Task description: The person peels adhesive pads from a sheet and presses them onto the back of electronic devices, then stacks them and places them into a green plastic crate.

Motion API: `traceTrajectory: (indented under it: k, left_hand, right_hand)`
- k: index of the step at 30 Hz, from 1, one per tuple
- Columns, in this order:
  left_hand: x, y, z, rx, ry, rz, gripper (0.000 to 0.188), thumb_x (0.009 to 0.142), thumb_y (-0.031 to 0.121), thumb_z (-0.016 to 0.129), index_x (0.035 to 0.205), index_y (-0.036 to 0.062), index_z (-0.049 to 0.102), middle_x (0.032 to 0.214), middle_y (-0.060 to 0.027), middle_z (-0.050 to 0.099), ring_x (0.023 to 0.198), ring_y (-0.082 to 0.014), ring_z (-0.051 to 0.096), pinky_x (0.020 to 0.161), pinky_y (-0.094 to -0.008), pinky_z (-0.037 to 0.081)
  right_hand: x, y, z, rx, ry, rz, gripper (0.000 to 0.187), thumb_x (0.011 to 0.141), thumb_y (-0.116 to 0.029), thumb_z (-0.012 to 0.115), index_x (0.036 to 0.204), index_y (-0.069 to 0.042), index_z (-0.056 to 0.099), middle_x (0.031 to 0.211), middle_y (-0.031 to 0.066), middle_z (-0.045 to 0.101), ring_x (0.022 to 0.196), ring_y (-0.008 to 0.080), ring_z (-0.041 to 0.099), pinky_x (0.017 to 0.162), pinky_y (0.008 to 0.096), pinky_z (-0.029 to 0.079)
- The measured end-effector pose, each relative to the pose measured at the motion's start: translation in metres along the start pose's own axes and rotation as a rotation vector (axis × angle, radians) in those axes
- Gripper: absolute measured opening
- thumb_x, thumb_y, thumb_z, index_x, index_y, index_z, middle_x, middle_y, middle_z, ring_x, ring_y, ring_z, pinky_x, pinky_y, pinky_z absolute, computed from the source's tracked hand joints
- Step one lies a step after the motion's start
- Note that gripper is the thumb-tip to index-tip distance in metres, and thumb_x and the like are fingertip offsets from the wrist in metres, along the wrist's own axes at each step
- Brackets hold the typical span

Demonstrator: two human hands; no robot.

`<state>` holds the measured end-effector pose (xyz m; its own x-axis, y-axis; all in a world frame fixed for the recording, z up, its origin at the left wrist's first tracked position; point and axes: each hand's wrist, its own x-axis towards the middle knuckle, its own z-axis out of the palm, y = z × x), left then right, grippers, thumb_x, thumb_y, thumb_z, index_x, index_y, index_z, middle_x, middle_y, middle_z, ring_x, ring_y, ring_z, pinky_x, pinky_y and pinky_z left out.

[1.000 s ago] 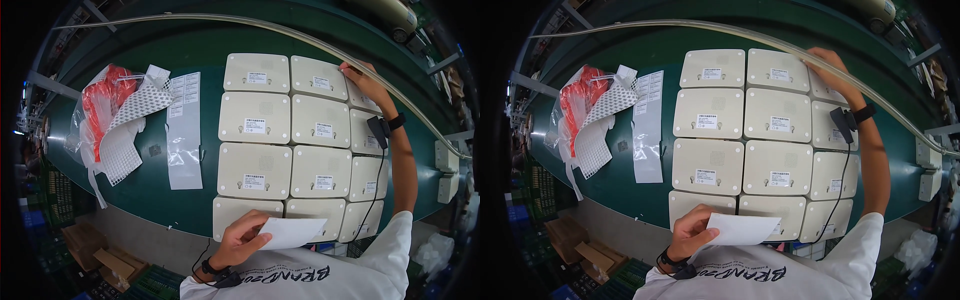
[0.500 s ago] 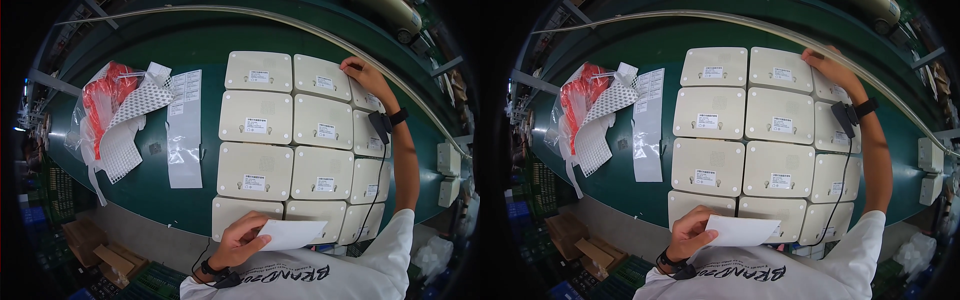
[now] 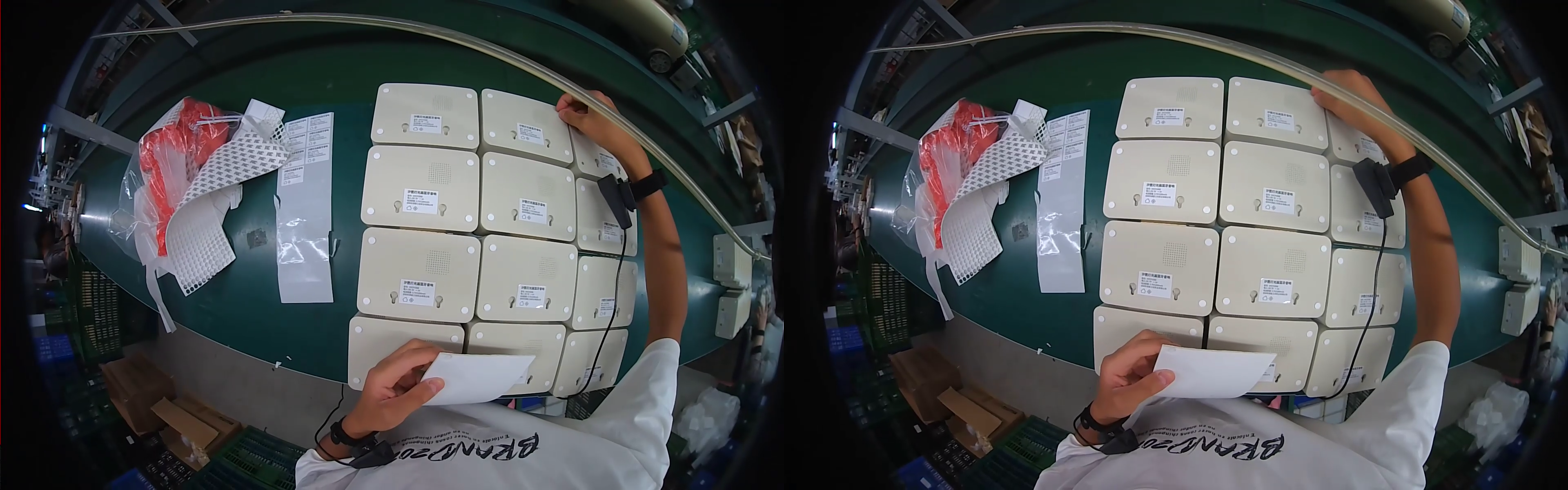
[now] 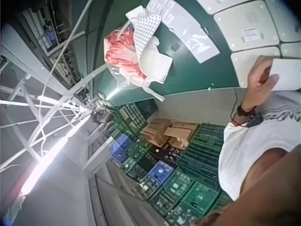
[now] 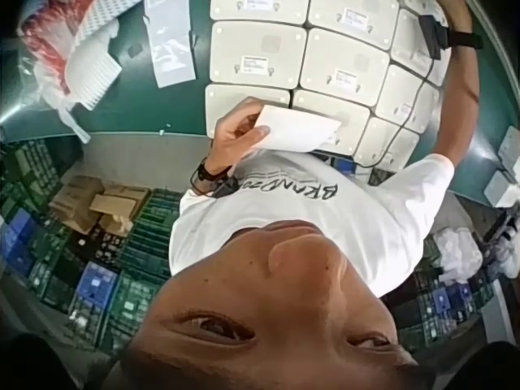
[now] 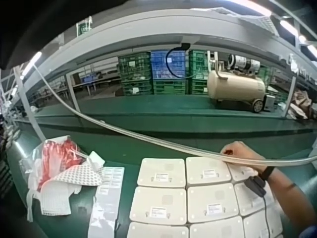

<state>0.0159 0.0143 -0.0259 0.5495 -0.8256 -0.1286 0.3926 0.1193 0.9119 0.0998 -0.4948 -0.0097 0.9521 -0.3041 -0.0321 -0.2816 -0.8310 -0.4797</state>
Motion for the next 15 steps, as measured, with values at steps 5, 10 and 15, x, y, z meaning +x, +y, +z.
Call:
traceTrajectory:
  k: [5,10,15]
  left_hand:
    - [-0.002,-0.002,-0.001,-0.082,0.012,-0.03,0.035,0.095,-0.005,0.06,0.13,-0.0058,0.055,0.118,-0.009,0.055,0.102,-0.0127,0.056,0.085,-0.0263,0.046]
    - [0.004,0.007,0.008,-0.192,0.08,-0.189,0.034,0.096,-0.004,0.057,0.13,-0.0047,0.055,0.116,-0.0056,0.055,0.1,-0.01,0.055,0.088,-0.0278,0.045]
    - [0.007,-0.003,0.012,-0.173,0.019,-0.049,0.032,0.097,-0.003,0.055,0.129,-0.0049,0.055,0.113,-0.0032,0.055,0.1,-0.0089,0.055,0.087,-0.0259,0.045]
  right_hand:
    - [-0.035,-0.015,0.014,-0.033,0.135,-0.053,0.02,0.096,-0.009,0.064,0.114,-0.005,0.068,0.1,0.0078,0.069,0.096,0.018,0.063,0.084,0.0292,0.05]
    - [-0.083,-0.054,0.028,-0.199,0.306,-0.4,0.023,0.094,-0.005,0.062,0.117,-0.005,0.068,0.104,0.0107,0.069,0.095,0.023,0.063,0.082,0.031,0.051]
    - [-0.199,-0.191,0.034,0.374,-0.08,-0.519,0.023,0.082,0.006,0.063,0.102,-0.001,0.072,0.094,0.0114,0.067,0.079,0.0252,0.063,0.071,0.0329,0.05]
